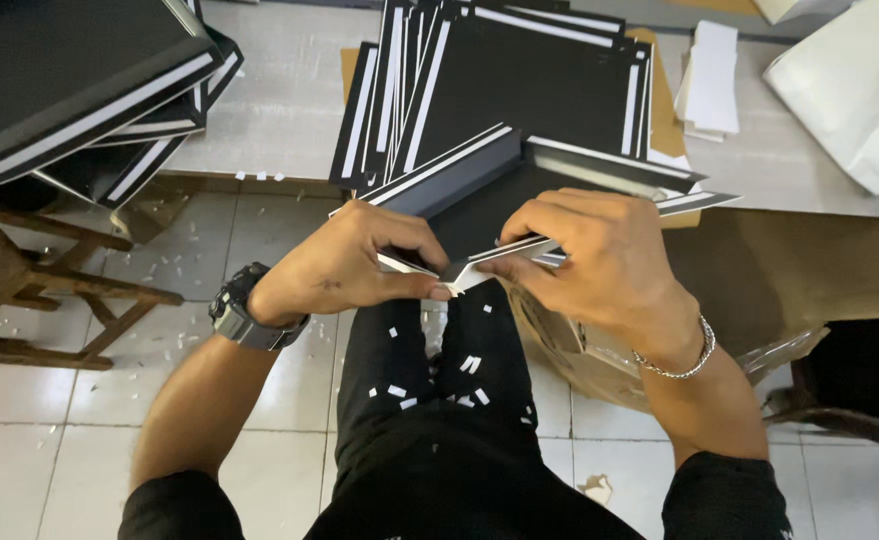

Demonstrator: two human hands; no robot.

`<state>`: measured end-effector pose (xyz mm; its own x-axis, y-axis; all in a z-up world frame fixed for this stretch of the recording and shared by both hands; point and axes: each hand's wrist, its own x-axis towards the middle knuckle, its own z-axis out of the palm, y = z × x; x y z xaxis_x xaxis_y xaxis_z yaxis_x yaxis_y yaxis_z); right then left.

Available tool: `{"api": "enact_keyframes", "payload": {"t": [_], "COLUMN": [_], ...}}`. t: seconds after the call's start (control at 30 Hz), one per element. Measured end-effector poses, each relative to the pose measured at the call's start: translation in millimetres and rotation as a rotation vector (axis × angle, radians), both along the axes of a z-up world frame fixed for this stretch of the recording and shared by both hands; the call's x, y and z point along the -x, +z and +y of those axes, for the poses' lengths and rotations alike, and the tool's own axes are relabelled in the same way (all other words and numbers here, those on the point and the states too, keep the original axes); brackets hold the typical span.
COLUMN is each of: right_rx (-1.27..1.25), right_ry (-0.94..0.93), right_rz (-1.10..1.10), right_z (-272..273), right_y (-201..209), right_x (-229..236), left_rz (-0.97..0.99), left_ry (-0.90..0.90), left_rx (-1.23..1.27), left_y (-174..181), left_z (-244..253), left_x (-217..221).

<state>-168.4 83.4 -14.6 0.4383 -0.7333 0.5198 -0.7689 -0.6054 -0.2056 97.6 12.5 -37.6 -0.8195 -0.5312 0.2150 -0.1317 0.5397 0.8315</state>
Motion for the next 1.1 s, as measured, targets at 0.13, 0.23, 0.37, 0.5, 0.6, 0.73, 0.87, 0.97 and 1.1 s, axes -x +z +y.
{"api": "enact_keyframes", "payload": {"t": [0.13, 0.23, 0.37, 0.5, 0.6, 0.73, 0.87, 0.97, 1.1], "right_rx": [-0.050, -0.073, -0.103, -0.171, -0.195, -0.180, -0.110, -0.059, -0.056], "right_ry": [-0.002, -0.024, -0.049, -0.063, -0.096, -0.097, -0.065, -0.062, -0.066], "right_rz": [0.019, 0.063, 0.058, 0.105, 0.155, 0.141, 0.137, 0.163, 0.175], "right_z": [2, 2, 1, 1, -1, 2, 7, 9, 9], "right_y": [-6, -6, -10, -14, -20, -16, -17, -18, -19], "right_x": [-3, -5, -8, -12, -13, -16, -19, -21, -24], "left_rz": [0.026, 0.077, 0.156, 0.171, 0.136, 0.144, 0.145, 0.159, 0.147], "left_ry": [-0.032, -0.037, -0.045, -0.090, -0.104, -0.107, -0.147, -0.174, -0.171], "left_rx": [0.014, 0.051, 0.049, 0.039, -0.012, -0.013, -0.071, -0.087, -0.113], "left_y": [-12, -18, -22, -23, -28, -31, -29, -31, -31], "left_z": [1, 1, 2, 3, 1, 0, 1, 0, 0], "left_x": [-2, -5, -8, -10, -14, -14, -12, -12, -12]}}
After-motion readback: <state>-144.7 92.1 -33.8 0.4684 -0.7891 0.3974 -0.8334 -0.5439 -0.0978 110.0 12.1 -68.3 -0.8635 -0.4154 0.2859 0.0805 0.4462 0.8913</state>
